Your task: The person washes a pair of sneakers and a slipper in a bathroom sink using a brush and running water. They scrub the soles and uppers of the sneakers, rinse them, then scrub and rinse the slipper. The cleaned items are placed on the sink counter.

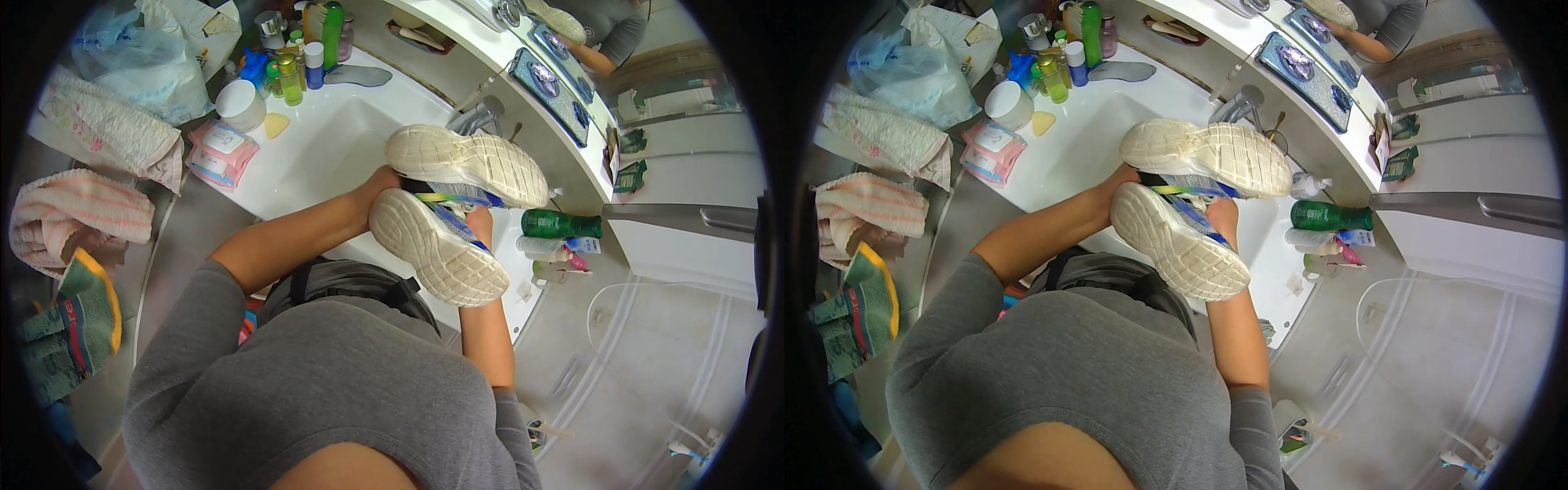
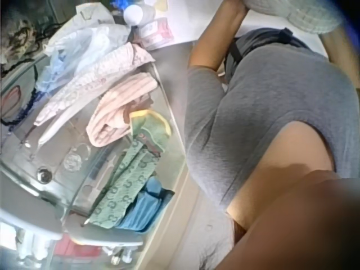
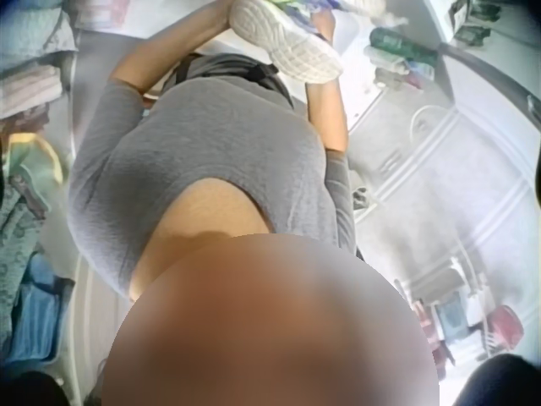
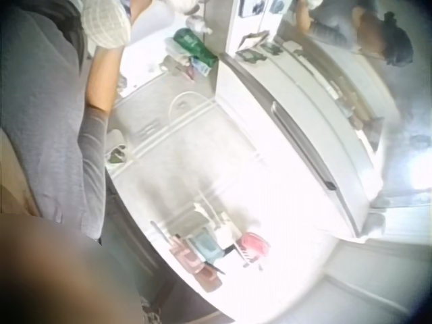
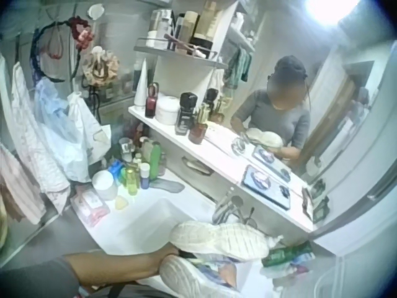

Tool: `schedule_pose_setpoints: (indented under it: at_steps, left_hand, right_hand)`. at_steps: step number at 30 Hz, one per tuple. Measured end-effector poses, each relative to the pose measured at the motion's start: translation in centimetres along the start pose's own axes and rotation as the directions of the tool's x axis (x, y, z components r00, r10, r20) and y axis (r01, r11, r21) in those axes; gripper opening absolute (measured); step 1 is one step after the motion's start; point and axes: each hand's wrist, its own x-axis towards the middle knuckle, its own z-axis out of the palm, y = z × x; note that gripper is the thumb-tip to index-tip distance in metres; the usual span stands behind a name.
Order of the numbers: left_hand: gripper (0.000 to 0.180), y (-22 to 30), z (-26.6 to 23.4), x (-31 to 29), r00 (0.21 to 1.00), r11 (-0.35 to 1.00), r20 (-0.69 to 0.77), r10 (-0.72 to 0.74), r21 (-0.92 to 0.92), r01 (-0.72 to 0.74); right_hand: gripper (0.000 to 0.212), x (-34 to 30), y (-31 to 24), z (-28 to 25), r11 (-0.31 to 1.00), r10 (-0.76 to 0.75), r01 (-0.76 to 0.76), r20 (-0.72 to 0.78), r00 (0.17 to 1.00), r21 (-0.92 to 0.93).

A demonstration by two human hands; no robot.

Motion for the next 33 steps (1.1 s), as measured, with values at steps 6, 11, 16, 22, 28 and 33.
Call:
schedule_pose_setpoints:
  at_steps: [6,11,16,22,28,33]
  left_hand:
    - [0.034,4.6,5.5,1.0,0.996,0.994,-0.048,-0.081,0.070,0.085]
    - [0.052,7.8,7.5,0.3,0.986,0.863,0.073,-0.152,0.495,0.097]
    - [0.057,9.7,-1.4,-2.4,0.889,0.995,0.449,0.092,-0.007,-0.099]
    - [0.040,-0.5,-12.1,-4.0,0.987,-0.594,-0.046,0.156,0.793,0.131]
    - [0.036,-1.5,-9.5,-2.9,0.971,-0.127,-0.155,0.180,0.976,0.179]
    - [0.039,-1.6,-9.8,-3.5,0.975,-0.017,-0.222,0.017,0.975,0.222]
  right_hand:
    - [0.026,-0.4,-1.7,-1.7,0.579,0.131,-0.024,-0.064,0.989,0.815]
    - [0.036,-2.2,-0.1,-5.6,0.055,0.156,0.029,-0.037,0.987,0.998]
    - [0.033,-5.9,0.5,-7.9,-0.112,0.264,0.113,-0.080,0.961,0.987]
    - [0.031,-6.7,3.7,-7.6,-0.189,0.439,0.096,-0.003,0.899,0.977]
    - [0.030,-6.0,11.7,-6.4,0.507,0.396,0.021,-0.255,0.882,0.862]
    - [0.030,-7.5,6.3,-8.4,0.835,0.328,0.018,-0.524,0.786,0.549]
